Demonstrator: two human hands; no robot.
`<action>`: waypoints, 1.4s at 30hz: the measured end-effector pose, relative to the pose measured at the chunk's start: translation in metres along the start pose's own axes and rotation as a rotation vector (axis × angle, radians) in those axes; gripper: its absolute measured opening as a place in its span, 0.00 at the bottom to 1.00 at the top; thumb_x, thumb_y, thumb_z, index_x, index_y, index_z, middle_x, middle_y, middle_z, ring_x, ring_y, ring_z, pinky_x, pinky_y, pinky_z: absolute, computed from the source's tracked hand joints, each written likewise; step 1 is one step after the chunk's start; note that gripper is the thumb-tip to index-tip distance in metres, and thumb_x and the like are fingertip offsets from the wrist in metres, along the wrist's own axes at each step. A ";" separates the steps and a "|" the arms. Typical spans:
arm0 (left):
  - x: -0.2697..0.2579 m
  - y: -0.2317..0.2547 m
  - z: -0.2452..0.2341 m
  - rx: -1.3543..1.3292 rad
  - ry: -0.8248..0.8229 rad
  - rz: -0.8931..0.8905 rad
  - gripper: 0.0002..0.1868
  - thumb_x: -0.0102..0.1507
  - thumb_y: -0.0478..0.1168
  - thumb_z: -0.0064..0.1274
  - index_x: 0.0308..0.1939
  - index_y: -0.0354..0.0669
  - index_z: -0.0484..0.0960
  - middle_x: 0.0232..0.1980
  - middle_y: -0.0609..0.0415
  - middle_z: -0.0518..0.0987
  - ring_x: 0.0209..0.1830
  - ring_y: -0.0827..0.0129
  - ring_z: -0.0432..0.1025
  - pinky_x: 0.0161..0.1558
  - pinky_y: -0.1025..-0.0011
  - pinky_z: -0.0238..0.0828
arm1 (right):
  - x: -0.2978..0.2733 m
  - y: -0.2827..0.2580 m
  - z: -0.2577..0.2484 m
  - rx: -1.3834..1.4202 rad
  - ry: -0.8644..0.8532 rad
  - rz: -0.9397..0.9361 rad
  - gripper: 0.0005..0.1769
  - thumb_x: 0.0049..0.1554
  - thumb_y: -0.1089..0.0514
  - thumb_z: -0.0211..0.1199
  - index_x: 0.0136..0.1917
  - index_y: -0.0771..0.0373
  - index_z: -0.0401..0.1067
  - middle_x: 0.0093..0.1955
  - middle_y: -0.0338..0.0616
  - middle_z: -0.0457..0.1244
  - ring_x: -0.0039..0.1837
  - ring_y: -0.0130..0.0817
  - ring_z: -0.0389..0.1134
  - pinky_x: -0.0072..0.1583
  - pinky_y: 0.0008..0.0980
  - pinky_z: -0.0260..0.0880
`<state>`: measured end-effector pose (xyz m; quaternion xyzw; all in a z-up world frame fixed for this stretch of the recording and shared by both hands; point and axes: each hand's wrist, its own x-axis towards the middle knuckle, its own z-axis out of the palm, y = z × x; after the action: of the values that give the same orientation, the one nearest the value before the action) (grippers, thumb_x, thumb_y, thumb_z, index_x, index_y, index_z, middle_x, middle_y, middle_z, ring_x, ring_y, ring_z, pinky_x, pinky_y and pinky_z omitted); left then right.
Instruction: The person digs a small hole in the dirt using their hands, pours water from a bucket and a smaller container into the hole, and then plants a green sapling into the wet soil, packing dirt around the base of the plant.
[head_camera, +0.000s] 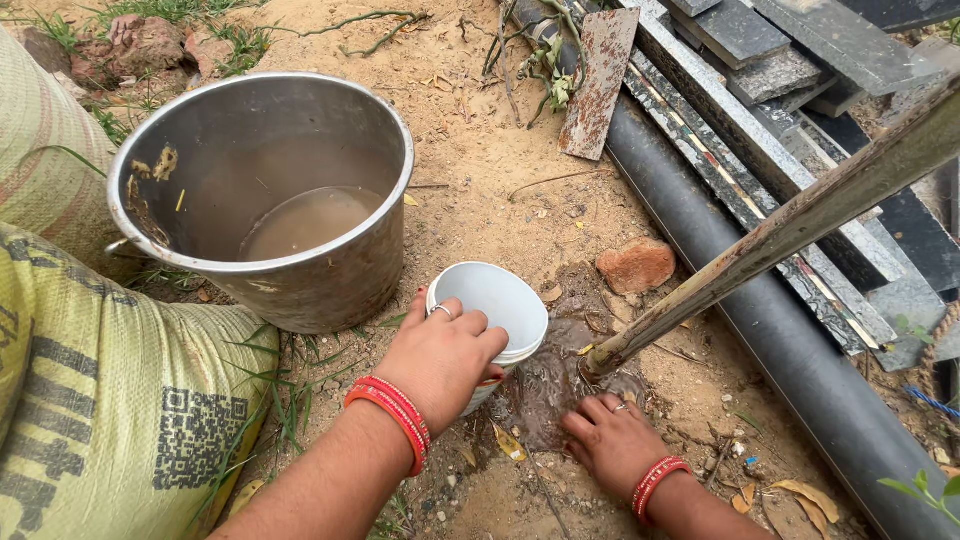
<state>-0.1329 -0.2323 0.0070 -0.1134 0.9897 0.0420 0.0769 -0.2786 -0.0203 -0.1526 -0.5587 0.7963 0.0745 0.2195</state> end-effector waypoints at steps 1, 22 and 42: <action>0.001 -0.003 0.004 -0.030 0.015 -0.051 0.16 0.65 0.55 0.51 0.51 0.54 0.78 0.51 0.55 0.78 0.62 0.56 0.68 0.73 0.40 0.49 | -0.005 0.008 0.002 -0.014 0.010 0.054 0.17 0.62 0.44 0.57 0.62 0.49 0.66 0.62 0.40 0.59 0.70 0.41 0.57 0.72 0.49 0.55; 0.030 0.009 0.009 0.021 -0.095 0.040 0.17 0.62 0.36 0.49 0.53 0.61 0.79 0.58 0.52 0.71 0.69 0.52 0.60 0.69 0.33 0.50 | 0.020 0.043 -0.045 -0.127 -0.124 0.356 0.35 0.57 0.30 0.58 0.68 0.53 0.67 0.69 0.41 0.59 0.75 0.41 0.56 0.75 0.43 0.54; 0.030 0.022 0.009 0.112 -0.173 0.096 0.16 0.66 0.39 0.47 0.56 0.62 0.79 0.61 0.53 0.72 0.73 0.55 0.57 0.71 0.32 0.48 | 0.034 0.005 0.020 0.496 0.449 -0.006 0.35 0.49 0.76 0.54 0.70 0.59 0.68 0.73 0.52 0.60 0.69 0.49 0.66 0.71 0.40 0.65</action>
<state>-0.1657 -0.2167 -0.0056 -0.0574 0.9844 -0.0001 0.1662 -0.2878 -0.0406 -0.1860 -0.4932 0.8169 -0.2473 0.1683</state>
